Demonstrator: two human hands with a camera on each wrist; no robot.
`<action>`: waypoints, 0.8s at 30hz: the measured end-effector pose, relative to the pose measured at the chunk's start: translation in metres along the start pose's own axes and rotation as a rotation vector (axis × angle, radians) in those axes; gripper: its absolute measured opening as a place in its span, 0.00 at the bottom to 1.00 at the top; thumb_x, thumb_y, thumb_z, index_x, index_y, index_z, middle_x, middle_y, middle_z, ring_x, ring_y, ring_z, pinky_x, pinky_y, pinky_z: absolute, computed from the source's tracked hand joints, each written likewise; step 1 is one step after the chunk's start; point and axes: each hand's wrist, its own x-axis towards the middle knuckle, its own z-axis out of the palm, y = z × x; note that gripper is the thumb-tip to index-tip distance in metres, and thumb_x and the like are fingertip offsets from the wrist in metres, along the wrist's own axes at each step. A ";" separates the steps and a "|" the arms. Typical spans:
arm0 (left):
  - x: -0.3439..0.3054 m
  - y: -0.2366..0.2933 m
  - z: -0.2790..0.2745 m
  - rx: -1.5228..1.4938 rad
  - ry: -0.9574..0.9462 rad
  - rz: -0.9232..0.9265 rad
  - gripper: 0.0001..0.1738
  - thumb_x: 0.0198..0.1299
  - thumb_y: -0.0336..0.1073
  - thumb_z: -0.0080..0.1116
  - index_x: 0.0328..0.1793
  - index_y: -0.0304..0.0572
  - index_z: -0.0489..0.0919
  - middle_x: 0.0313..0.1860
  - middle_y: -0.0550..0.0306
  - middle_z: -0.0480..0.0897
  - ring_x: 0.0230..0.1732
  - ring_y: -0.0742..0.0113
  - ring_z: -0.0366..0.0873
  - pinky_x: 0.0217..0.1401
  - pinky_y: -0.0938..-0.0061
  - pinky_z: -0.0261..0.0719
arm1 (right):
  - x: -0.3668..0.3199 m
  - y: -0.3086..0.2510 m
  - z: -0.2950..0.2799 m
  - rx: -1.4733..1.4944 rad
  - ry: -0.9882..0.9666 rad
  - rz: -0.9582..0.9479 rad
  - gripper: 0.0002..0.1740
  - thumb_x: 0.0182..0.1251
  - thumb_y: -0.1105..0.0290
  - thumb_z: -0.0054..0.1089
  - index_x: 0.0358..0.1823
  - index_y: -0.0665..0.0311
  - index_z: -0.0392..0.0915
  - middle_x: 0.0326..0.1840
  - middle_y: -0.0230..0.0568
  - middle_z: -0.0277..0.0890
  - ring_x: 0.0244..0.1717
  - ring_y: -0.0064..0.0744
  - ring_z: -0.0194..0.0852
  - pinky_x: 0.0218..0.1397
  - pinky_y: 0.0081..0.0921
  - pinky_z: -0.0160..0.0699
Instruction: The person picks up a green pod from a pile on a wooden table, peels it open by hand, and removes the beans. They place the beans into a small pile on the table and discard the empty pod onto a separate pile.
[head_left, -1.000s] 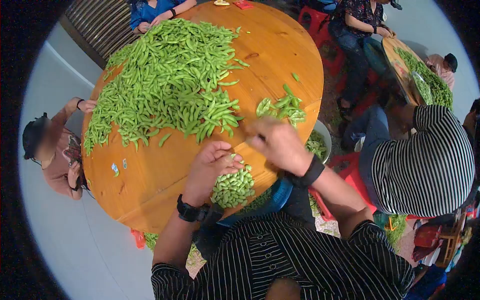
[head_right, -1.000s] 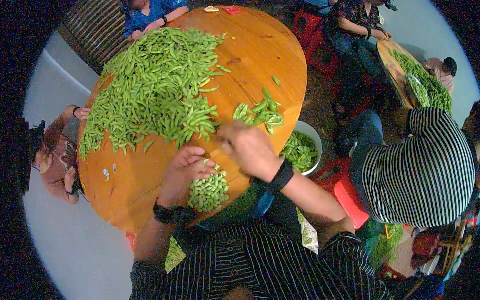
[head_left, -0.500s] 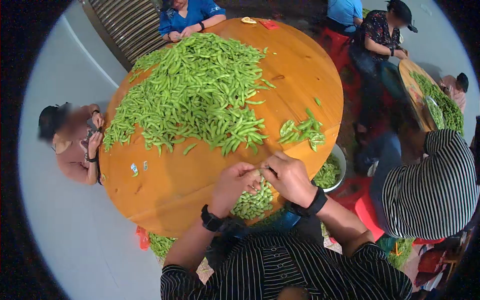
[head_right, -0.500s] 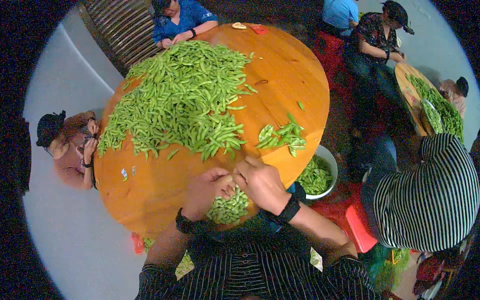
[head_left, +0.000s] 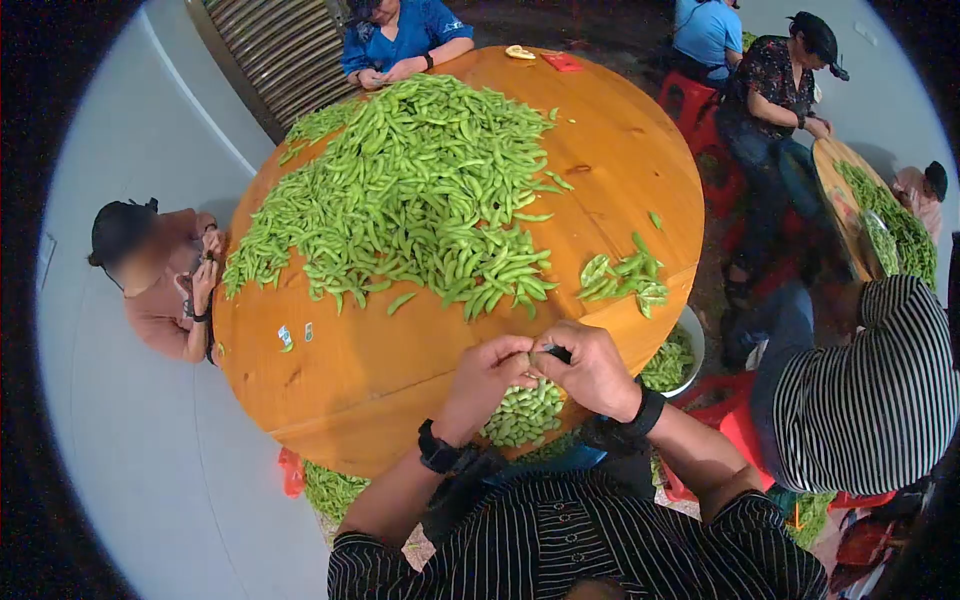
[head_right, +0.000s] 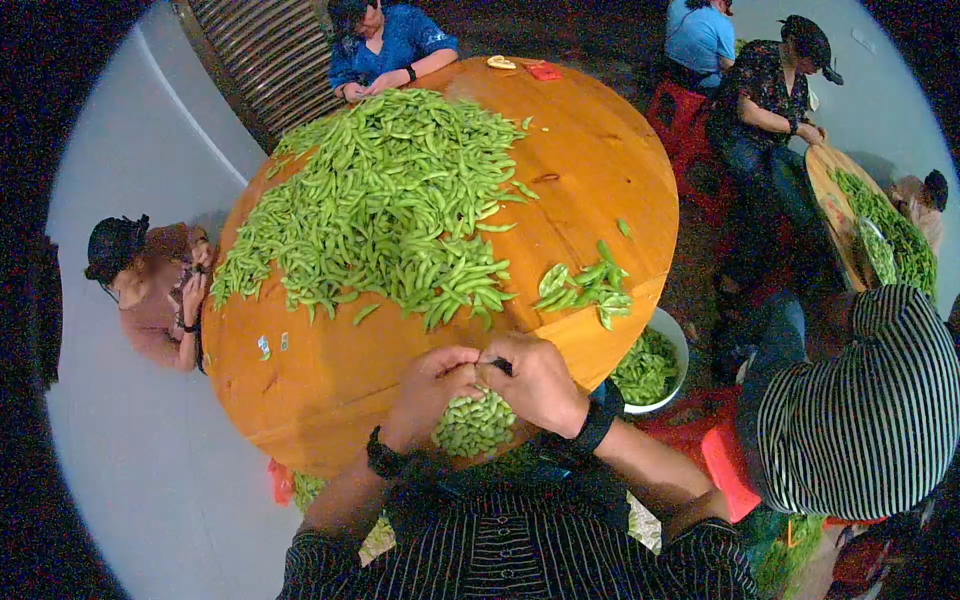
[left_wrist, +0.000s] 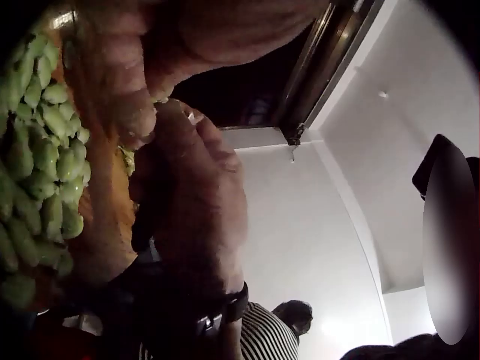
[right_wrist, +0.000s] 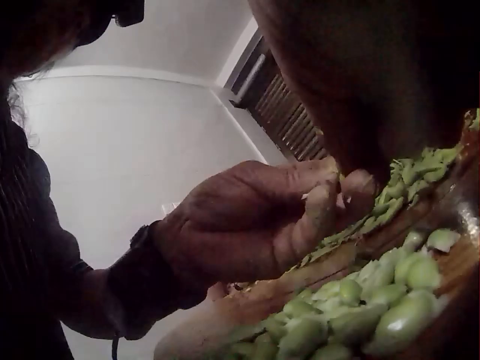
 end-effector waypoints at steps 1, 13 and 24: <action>0.001 -0.001 0.000 -0.014 0.019 0.020 0.12 0.66 0.30 0.54 0.53 0.31 0.76 0.41 0.56 0.82 0.39 0.70 0.81 0.44 0.77 0.83 | 0.000 -0.001 0.001 0.062 0.026 0.045 0.08 0.58 0.70 0.63 0.28 0.67 0.75 0.25 0.50 0.73 0.31 0.52 0.75 0.33 0.42 0.73; -0.001 -0.002 -0.004 -0.063 0.021 -0.087 0.12 0.67 0.28 0.52 0.53 0.29 0.75 0.39 0.55 0.81 0.38 0.71 0.81 0.43 0.78 0.83 | 0.004 0.005 0.001 0.020 -0.055 0.030 0.07 0.58 0.70 0.62 0.28 0.66 0.77 0.24 0.49 0.76 0.26 0.48 0.77 0.29 0.35 0.74; -0.011 -0.013 -0.015 0.813 0.074 0.389 0.08 0.57 0.29 0.58 0.43 0.39 0.79 0.31 0.50 0.81 0.35 0.59 0.81 0.36 0.68 0.79 | 0.037 0.048 -0.007 -0.194 0.038 0.063 0.08 0.56 0.68 0.61 0.28 0.66 0.79 0.26 0.52 0.79 0.29 0.52 0.80 0.32 0.41 0.77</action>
